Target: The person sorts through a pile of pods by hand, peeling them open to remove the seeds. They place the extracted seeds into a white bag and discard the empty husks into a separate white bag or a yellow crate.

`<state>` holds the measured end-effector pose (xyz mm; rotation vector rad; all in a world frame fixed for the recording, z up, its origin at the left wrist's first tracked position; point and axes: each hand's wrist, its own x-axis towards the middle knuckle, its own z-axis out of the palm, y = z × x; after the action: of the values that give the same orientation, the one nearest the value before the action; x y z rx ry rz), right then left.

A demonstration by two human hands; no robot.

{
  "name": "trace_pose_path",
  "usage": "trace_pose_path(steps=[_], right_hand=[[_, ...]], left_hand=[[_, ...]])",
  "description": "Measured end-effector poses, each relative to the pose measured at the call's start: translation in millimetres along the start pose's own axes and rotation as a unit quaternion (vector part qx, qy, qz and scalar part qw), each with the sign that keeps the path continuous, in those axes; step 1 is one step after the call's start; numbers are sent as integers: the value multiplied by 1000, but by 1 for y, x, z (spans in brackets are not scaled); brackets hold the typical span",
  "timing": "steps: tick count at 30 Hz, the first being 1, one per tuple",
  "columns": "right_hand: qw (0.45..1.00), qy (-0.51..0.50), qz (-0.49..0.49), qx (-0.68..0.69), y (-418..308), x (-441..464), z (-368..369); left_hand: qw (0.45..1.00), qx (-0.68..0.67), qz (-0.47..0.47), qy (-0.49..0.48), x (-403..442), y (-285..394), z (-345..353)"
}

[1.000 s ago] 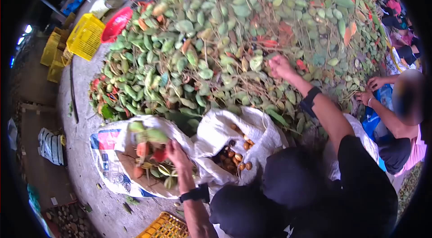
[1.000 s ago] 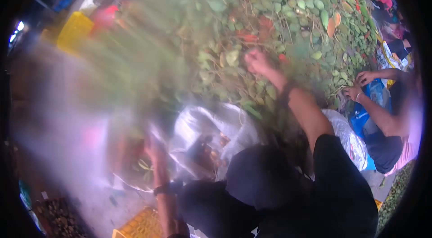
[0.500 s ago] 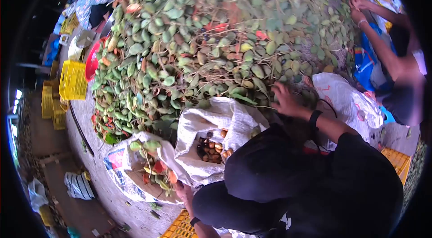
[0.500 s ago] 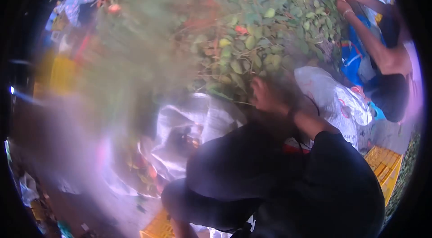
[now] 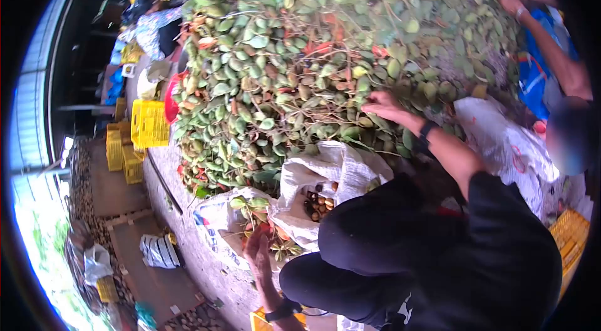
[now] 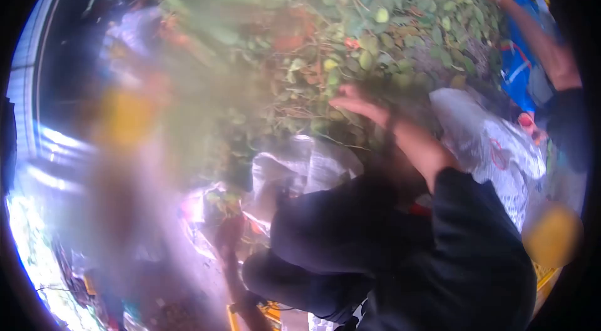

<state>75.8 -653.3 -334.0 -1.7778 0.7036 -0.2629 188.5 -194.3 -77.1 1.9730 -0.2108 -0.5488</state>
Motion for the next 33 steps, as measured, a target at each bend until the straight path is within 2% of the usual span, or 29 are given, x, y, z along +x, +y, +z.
trace_pose_path(steps=[1,3,4,5,7,9,11,12,13,14,15,16,17,18,19,20,23,24,25,27,28,29,30,31,33], right_hand=[[982,-40,72,169,-19,-13,-4],[957,-125,-8,262,-56,-39,-20],[938,-123,26,323,-68,-51,-14],[937,-163,1,309,-101,-64,-22],[928,-203,-37,309,-134,-76,-20],[918,-227,-42,322,-172,-90,-16],[922,-209,-109,308,-198,-100,-4],[935,-200,-131,263,-199,-100,5],[930,-200,-141,273,-230,-115,2],[928,-176,-196,265,-239,-119,10],[922,-151,-248,255,-244,-122,15],[933,-157,-203,251,-254,-122,19],[933,-158,-208,246,-261,-126,17],[930,-194,-193,247,-270,-130,15],[925,-230,-172,249,-282,-138,14],[928,-216,-217,214,-281,-135,23],[937,-199,-217,189,-284,-139,51],[938,-224,-202,172,-279,-136,60],[936,-235,-203,166,-284,-138,63],[904,-346,-170,185,-295,-145,69],[876,-380,-168,243,-296,-146,77],[885,-373,-154,232,-291,-145,87],[877,-395,-150,230,-289,-145,91],[870,-413,-145,227,-293,-146,90],[880,-414,-164,164,-300,-143,92]], left_hand=[[999,22,26,-3,-1,22,6],[979,109,138,-98,-2,79,29],[983,110,95,-116,0,95,40],[983,111,54,-136,1,106,51],[963,85,91,-238,5,121,78],[956,100,48,-272,7,143,111],[958,29,41,-284,13,145,134],[964,4,31,-264,11,151,143],[969,-20,22,-246,8,155,150],[965,-45,51,-254,8,150,152],[962,56,162,-213,7,144,152],[956,94,209,-185,4,148,147],[946,131,252,-155,0,150,143],[947,125,255,-150,-2,150,137],[931,175,296,-126,-6,149,129],[910,223,334,-99,-8,148,122],[889,261,367,-78,-11,137,97],[884,268,376,-76,-11,130,87],[886,272,366,-83,-10,122,78],[886,282,357,-97,-12,104,61],[891,268,352,-99,-17,101,54],[896,254,349,-101,-21,98,50],[934,198,259,-147,-25,96,44],[936,190,255,-148,-23,92,41],[950,184,156,-197,-19,82,37]])
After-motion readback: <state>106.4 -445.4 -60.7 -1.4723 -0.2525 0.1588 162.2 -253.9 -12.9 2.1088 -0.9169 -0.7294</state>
